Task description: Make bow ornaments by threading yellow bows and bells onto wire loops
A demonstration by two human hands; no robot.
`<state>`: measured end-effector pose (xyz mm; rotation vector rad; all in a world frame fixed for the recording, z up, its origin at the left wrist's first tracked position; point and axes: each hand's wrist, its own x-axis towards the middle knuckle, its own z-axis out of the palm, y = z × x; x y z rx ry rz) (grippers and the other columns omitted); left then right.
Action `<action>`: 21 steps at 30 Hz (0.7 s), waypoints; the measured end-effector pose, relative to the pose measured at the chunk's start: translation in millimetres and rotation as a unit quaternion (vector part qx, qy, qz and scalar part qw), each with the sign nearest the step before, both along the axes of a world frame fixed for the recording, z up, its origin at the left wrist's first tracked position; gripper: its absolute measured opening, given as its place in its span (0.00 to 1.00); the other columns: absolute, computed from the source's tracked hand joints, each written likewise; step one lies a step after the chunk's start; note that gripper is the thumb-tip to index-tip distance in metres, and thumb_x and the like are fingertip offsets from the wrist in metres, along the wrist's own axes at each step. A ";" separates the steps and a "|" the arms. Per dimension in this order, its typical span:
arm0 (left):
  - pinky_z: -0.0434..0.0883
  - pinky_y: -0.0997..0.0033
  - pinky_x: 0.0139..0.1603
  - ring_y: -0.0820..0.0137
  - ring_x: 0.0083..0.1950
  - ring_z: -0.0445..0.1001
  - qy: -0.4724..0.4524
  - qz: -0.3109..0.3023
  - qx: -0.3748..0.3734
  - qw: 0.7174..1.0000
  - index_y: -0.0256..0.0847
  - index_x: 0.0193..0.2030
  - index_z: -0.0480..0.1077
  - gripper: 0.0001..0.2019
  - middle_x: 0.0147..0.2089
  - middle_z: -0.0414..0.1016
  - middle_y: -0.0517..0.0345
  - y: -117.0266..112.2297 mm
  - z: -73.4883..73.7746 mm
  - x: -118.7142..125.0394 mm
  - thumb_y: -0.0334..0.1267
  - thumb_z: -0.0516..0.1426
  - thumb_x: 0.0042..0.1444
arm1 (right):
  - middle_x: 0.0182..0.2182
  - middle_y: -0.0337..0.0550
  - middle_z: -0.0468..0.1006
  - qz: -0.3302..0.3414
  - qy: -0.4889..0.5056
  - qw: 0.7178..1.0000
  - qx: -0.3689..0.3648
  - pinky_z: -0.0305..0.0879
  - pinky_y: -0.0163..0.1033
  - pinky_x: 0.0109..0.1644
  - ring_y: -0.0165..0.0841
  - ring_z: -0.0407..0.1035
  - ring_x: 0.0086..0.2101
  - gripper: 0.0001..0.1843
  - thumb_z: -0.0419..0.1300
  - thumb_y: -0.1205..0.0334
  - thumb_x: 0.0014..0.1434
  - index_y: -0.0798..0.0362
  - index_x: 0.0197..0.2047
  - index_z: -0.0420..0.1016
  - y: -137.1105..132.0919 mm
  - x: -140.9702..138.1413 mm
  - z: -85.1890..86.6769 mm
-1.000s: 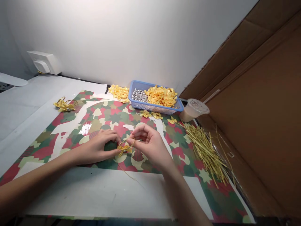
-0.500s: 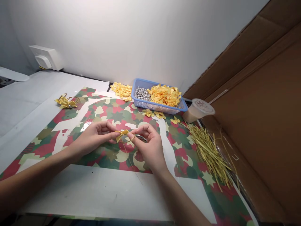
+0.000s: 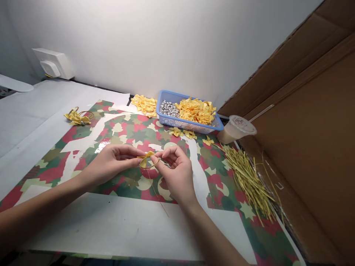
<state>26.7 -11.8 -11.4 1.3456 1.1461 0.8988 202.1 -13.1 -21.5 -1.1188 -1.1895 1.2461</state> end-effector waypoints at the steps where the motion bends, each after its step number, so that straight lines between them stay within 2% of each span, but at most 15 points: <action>1: 0.76 0.74 0.42 0.67 0.42 0.79 0.001 0.004 0.003 1.000 0.38 0.38 0.78 0.08 0.40 0.82 0.55 -0.2 -0.1 0.1 0.37 0.62 0.51 | 0.28 0.37 0.78 0.002 -0.005 1.000 0.004 0.70 0.38 0.37 0.32 0.73 0.32 0.19 0.71 0.57 0.44 0.50 0.26 0.62 -0.5 -0.2 0.1; 8: 0.77 0.74 0.42 0.67 0.41 0.80 0.003 0.010 0.004 1.000 0.39 0.37 0.79 0.08 0.39 0.82 0.55 -0.3 0.5 1.4 0.36 0.63 0.50 | 0.29 0.37 0.77 -0.004 -0.044 0.998 0.039 0.70 0.37 0.38 0.32 0.73 0.33 0.16 0.68 0.60 0.48 0.50 0.26 0.61 -1.9 -1.7 -2.8; 15: 0.76 0.74 0.40 0.66 0.41 0.80 0.015 0.010 -0.002 1.000 0.38 0.37 0.78 0.08 0.39 0.82 0.54 -0.9 3.4 3.3 0.34 0.60 0.51 | 0.30 0.37 0.77 0.008 -0.036 0.999 0.036 0.70 0.36 0.37 0.31 0.73 0.33 0.16 0.68 0.60 0.49 0.50 0.26 0.61 -1.8 -0.8 -5.2; 21: 0.76 0.75 0.38 0.66 0.40 0.80 0.013 0.015 -0.007 1.000 0.37 0.35 0.78 0.09 0.38 0.82 0.53 -3.4 4.5 2.6 0.40 0.62 0.50 | 0.29 0.38 0.78 0.012 -0.031 0.999 0.036 0.70 0.37 0.39 0.31 0.73 0.33 0.16 0.68 0.60 0.49 0.50 0.26 0.62 -2.4 -2.2 -4.3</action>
